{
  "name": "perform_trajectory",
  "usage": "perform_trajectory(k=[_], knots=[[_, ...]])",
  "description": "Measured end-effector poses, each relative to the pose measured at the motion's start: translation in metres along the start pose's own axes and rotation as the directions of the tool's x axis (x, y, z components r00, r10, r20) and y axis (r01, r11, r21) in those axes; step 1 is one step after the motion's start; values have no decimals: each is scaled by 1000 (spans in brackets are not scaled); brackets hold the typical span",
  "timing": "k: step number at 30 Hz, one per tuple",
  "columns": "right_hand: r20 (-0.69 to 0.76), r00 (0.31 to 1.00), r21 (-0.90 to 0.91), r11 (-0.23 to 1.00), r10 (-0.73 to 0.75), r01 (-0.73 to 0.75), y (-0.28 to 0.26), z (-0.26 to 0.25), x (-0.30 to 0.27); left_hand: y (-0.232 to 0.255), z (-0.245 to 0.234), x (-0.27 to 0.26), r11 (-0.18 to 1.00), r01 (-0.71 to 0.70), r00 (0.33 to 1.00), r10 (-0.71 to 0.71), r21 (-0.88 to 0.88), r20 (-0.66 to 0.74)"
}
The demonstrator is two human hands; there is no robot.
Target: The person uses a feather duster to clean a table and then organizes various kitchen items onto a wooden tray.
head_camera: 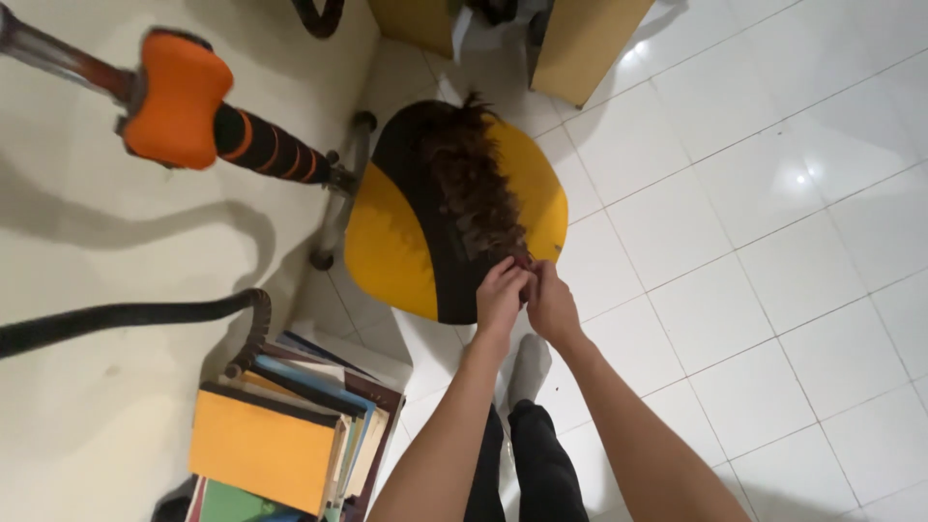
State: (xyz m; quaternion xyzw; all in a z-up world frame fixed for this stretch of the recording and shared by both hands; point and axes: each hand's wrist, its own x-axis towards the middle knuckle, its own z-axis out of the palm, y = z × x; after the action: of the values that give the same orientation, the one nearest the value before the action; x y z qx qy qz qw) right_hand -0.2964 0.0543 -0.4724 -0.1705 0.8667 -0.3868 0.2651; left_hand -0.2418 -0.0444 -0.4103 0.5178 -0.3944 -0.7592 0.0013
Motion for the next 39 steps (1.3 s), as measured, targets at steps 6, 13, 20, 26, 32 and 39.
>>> perform_trajectory(k=[6, 13, 20, 26, 32, 39], knots=[[-99, 985, 243, 963, 144, -116, -65, -52, -37, 8, 20, -38, 981, -194, 973, 194, -10, 123], [-237, 953, 376, 922, 189, -89, -95, -121, -87, 49, 56, -124, 983, -116, 959, 74, 141, 275], [-350, 883, 506, 856, 314, -104, -116, -201, -152, 37, 107, -183, 963, -228, 866, 132, 146, 481], [-443, 824, 638, 770, 354, 12, -99, -266, -213, 17, 164, -244, 931, -290, 774, 91, 223, 627], [-493, 735, 691, 723, 465, 6, -79, -335, -290, -12, 229, -323, 894, -304, 696, -27, 329, 717], [-600, 615, 716, 687, 511, 128, -21, -396, -374, -88, 300, -379, 861, -361, 532, -126, 359, 837]])
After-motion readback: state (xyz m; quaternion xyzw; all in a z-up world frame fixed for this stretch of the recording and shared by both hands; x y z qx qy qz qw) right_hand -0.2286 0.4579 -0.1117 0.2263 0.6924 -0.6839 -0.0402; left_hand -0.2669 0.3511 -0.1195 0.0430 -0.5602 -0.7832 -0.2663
